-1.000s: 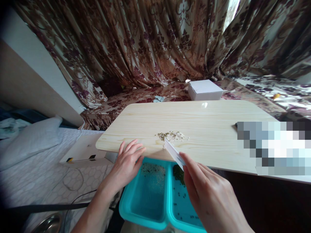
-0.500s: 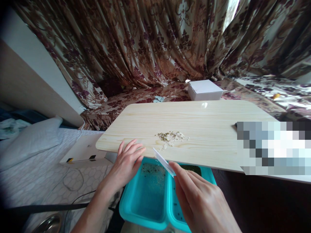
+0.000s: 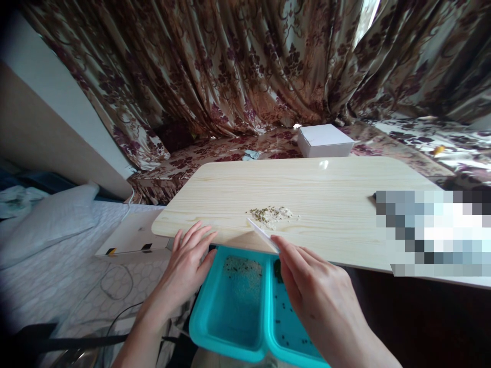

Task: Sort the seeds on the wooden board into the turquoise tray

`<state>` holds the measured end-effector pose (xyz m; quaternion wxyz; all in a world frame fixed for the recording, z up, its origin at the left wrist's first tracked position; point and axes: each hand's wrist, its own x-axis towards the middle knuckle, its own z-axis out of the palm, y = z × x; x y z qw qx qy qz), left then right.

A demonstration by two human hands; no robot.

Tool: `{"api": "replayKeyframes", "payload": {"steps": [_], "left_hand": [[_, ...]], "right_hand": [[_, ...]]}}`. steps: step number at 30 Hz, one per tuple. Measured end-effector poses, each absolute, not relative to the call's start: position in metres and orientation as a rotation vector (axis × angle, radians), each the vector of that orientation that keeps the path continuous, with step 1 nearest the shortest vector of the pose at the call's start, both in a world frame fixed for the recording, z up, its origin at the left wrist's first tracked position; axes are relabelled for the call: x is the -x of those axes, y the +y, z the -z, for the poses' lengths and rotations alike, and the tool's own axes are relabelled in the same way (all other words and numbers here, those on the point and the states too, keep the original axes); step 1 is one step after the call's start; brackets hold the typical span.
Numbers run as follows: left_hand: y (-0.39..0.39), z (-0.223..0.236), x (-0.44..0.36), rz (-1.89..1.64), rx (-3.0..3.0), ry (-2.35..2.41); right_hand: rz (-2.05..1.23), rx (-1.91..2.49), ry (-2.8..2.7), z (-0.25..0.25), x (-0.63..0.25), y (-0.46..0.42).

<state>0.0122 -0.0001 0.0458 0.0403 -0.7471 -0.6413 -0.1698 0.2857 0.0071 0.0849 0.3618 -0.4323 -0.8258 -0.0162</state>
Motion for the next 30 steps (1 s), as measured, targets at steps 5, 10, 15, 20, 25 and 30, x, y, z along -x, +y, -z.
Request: {"api": "replayKeyframes", "payload": {"steps": [5, 10, 15, 20, 25, 30], "left_hand": [[0.000, -0.047, -0.010, 0.545, 2.288, -1.967], [0.001, -0.048, -0.007, 0.560, 2.291, -1.946], [0.003, -0.049, -0.013, 0.516, 2.323, -1.920], [0.006, -0.047, -0.021, 0.506, 2.388, -1.882], [0.009, -0.045, -0.025, 0.534, 2.404, -1.882], [0.010, -0.048, -0.027, 0.517, 2.399, -1.878]], "right_hand": [[-0.036, 1.074, -2.146, -0.087, -0.282, 0.002], [-0.215, 0.984, -2.187, -0.087, -0.278, -0.009], [-0.221, 0.921, -2.243, -0.088, -0.288, -0.013], [0.084, 1.085, -2.093, -0.096, -0.321, 0.001], [0.220, 1.237, -2.010, -0.107, -0.346, 0.019], [0.016, 1.304, -2.009, -0.104, -0.351, 0.048]]}}
